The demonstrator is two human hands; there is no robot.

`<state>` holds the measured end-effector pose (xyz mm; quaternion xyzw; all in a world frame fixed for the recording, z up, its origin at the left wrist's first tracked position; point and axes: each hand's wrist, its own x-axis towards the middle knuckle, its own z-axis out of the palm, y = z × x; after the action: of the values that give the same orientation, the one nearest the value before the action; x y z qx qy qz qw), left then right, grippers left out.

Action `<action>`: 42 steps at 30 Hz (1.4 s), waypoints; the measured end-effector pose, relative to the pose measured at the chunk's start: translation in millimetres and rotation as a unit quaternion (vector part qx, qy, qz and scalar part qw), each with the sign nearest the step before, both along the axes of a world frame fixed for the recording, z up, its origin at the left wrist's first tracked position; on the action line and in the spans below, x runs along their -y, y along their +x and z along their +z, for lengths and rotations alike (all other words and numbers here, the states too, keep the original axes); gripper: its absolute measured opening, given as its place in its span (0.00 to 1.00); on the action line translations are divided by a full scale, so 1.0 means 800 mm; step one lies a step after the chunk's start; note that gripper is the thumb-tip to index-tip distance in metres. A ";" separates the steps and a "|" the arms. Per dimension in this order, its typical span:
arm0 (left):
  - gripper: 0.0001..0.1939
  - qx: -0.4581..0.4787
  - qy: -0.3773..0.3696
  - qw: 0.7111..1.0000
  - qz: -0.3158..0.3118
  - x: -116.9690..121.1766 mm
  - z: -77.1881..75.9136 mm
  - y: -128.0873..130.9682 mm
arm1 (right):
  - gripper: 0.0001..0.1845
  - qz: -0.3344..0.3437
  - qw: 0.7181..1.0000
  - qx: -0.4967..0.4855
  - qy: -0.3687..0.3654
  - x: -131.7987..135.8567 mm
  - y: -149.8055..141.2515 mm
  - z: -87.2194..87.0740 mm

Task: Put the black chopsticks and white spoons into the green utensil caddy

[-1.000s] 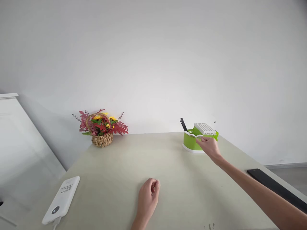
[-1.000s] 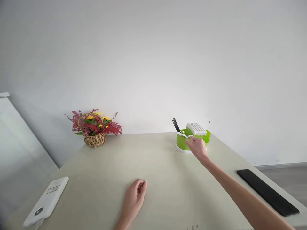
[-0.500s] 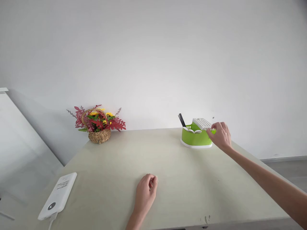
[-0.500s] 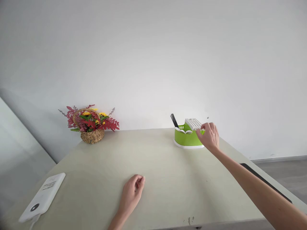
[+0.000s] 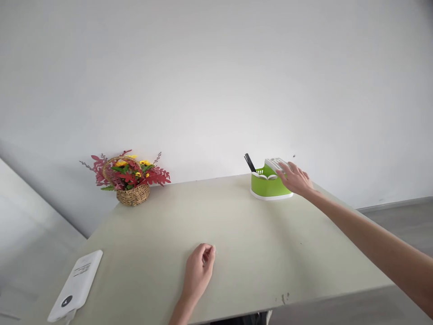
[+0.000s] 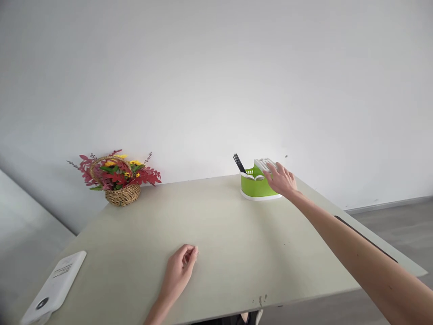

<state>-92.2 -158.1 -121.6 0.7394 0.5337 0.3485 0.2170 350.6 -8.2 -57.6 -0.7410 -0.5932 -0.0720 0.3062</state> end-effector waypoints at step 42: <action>0.26 -0.137 -0.026 0.987 0.078 -0.055 0.003 0.047 | 0.39 0.065 0.894 -0.434 0.085 -0.031 0.048 -0.135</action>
<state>-54.5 -114.2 -119.4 0.7302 0.6234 0.2456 0.1335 388.9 16.6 -165.7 -0.6293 -0.4400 0.2271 0.5990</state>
